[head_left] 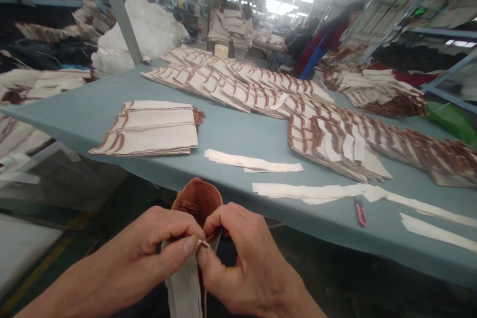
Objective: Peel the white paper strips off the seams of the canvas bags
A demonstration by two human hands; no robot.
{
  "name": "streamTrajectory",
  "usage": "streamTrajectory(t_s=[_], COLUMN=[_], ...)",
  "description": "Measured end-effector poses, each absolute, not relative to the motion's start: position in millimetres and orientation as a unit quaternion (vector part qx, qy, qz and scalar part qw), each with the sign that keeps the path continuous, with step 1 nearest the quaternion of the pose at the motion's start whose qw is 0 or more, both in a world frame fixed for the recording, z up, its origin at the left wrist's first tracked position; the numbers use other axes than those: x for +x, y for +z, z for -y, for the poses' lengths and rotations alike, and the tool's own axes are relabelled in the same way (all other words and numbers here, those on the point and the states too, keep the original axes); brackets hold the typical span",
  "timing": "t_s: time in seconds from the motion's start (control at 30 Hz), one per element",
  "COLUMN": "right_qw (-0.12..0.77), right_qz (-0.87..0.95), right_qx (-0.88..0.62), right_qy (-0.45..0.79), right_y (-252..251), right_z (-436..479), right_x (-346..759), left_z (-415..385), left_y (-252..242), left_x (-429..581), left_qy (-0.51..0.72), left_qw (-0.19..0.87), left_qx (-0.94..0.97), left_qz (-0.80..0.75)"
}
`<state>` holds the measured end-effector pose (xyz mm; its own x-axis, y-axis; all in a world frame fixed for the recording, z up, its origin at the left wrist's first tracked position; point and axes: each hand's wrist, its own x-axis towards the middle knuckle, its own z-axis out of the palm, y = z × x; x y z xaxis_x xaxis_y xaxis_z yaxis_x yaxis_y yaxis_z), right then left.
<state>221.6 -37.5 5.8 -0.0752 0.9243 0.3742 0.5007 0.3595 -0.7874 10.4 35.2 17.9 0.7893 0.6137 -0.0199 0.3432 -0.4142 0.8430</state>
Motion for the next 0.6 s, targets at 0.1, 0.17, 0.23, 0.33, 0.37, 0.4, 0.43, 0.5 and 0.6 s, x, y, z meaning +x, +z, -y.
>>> streamTrajectory(t_s=[0.1, 0.17, 0.23, 0.33, 0.37, 0.4, 0.43, 0.5, 0.6], right_qw=[0.45, 0.445, 0.433, 0.395, 0.382, 0.372, 0.365, 0.366, 0.386], right_qz=[0.678, 0.672, 0.676, 0.697, 0.703, 0.707, 0.712, 0.725, 0.757], right_qx=[-0.529, -0.538, -0.532, -0.488, -0.474, -0.465, -0.461, -0.455, -0.427], right_qy=[0.241, 0.248, 0.272, 0.348, 0.369, 0.382, 0.385, 0.365, 0.31], right_y=[4, 4, 5, 8, 9, 10, 10, 9, 4], right_z=[40, 41, 41, 40, 39, 39, 39, 40, 41], right_x=[215, 213, 215, 225, 229, 232, 235, 238, 236], left_z=[-35, -36, -37, -39, -39, -39, -39, -37, -34], left_y=[16, 12, 4, -8, -11, -12, -12, -8, 2], left_x=[8, 5, 0, -11, -15, -18, -20, -22, -21], left_qy=[0.165, 0.168, 0.168, 0.164, 0.157, 0.151, 0.147, 0.141, 0.133], left_qw=[0.479, 0.496, 0.515, 0.558, 0.567, 0.57, 0.567, 0.552, 0.524], left_qx=[0.815, 0.804, 0.794, 0.771, 0.766, 0.763, 0.765, 0.775, 0.797], left_qz=[-0.281, -0.281, -0.277, -0.26, -0.259, -0.264, -0.269, -0.273, -0.267])
